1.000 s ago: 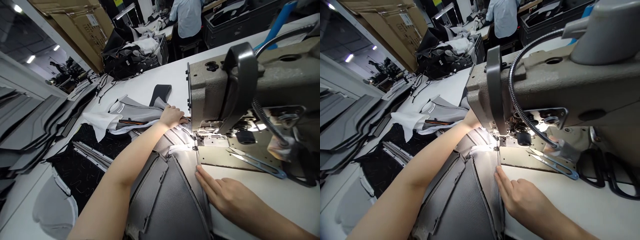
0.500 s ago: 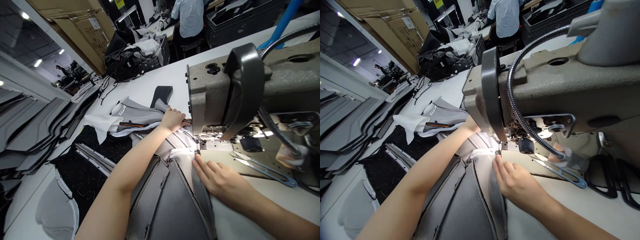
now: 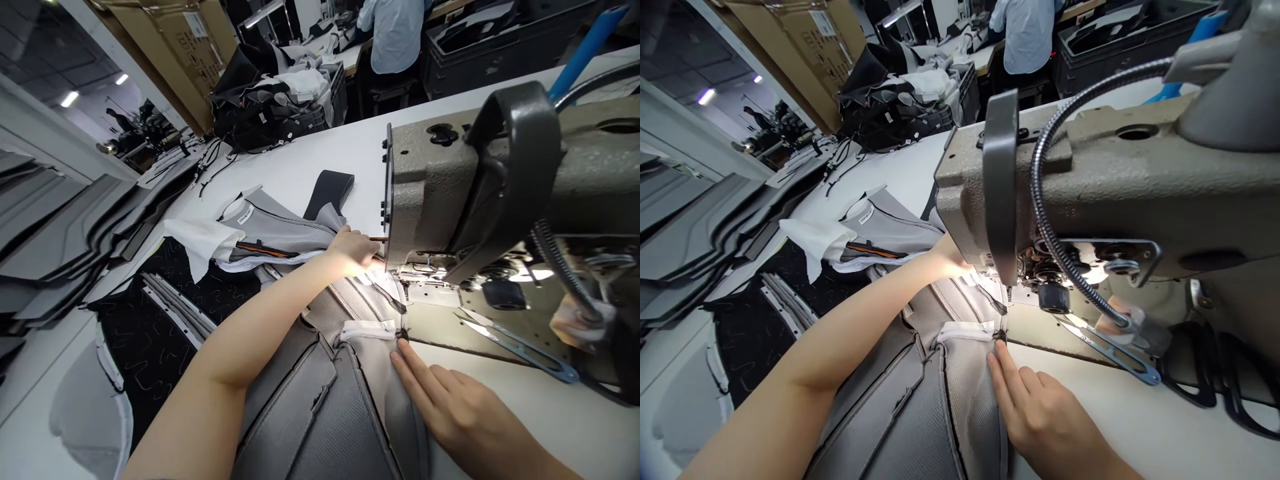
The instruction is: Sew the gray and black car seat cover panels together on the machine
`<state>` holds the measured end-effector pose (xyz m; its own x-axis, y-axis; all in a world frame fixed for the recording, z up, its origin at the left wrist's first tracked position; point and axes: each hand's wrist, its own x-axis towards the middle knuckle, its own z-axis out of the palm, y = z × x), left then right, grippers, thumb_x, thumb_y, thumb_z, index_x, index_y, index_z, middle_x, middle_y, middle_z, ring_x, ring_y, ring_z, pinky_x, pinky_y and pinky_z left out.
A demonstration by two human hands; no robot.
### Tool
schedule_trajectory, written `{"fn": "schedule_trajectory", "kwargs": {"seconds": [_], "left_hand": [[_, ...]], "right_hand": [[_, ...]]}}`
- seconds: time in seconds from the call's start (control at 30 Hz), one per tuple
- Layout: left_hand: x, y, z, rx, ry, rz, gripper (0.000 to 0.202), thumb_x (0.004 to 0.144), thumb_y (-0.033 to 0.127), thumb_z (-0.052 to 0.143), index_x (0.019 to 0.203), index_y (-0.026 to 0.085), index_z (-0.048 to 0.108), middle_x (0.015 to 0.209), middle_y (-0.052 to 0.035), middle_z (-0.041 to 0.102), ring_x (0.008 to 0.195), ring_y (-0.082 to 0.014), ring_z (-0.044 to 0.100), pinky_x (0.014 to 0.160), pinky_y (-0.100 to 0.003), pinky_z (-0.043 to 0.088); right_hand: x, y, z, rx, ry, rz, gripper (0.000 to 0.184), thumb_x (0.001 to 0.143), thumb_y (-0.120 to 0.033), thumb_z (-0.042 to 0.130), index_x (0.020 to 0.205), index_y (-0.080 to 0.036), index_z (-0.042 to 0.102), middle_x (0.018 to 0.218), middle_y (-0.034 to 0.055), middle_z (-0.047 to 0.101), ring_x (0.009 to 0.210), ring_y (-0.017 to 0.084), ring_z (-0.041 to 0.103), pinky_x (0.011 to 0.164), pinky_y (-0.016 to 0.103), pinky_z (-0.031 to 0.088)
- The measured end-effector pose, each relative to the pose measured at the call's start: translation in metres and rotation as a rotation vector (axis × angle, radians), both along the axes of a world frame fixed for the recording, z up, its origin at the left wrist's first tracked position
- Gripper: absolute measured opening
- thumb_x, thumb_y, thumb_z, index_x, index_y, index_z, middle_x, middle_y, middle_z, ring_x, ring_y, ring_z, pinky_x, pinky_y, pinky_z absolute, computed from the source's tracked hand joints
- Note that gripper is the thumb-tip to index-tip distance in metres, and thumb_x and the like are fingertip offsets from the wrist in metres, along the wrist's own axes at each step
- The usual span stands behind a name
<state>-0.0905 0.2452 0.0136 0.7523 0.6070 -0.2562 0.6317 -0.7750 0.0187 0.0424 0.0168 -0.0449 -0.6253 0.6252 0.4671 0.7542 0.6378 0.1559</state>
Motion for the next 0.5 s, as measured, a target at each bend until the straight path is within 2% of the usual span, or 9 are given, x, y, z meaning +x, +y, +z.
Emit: {"fn": "schedule_trajectory", "kwargs": {"seconds": [0.07, 0.2, 0.4, 0.5], "left_hand": [[0.002, 0.000, 0.007, -0.023, 0.072, -0.029, 0.022, 0.086, 0.030, 0.052, 0.077, 0.015, 0.064, 0.083, -0.0087, 0.066, 0.085, -0.0247, 0.056, 0.082, -0.040, 0.035], [0.006, 0.000, 0.014, -0.035, 0.092, -0.021, 0.028, 0.087, 0.035, 0.051, 0.072, 0.014, 0.063, 0.074, -0.0075, 0.065, 0.077, -0.0230, 0.057, 0.081, -0.040, 0.034], [0.004, 0.003, 0.005, -0.017, 0.040, -0.017, 0.027, 0.086, 0.038, 0.052, 0.078, 0.015, 0.063, 0.081, -0.0073, 0.064, 0.084, -0.0237, 0.056, 0.080, -0.038, 0.035], [0.001, 0.006, -0.002, -0.012, -0.014, -0.032, 0.026, 0.087, 0.038, 0.052, 0.081, 0.015, 0.063, 0.078, -0.0052, 0.063, 0.080, -0.0211, 0.056, 0.080, -0.037, 0.035]], "right_hand": [[-0.001, 0.000, 0.000, -0.008, 0.012, 0.001, 0.042, 0.077, 0.000, 0.036, 0.116, 0.001, 0.053, 0.116, 0.0261, 0.060, 0.065, 0.021, 0.062, 0.047, 0.032, 0.040], [-0.002, 0.000, 0.000, -0.012, 0.028, -0.019, 0.043, 0.077, 0.002, 0.034, 0.116, 0.001, 0.052, 0.116, 0.0263, 0.060, 0.064, 0.021, 0.062, 0.046, 0.031, 0.042], [-0.004, -0.001, 0.000, -0.023, 0.037, -0.036, 0.043, 0.078, 0.003, 0.034, 0.117, 0.000, 0.053, 0.118, 0.0266, 0.058, 0.062, 0.019, 0.062, 0.047, 0.030, 0.043], [-0.002, 0.000, -0.001, -0.030, 0.039, -0.023, 0.044, 0.078, 0.003, 0.034, 0.117, 0.000, 0.054, 0.119, 0.0264, 0.058, 0.063, 0.018, 0.062, 0.049, 0.030, 0.045]]}}
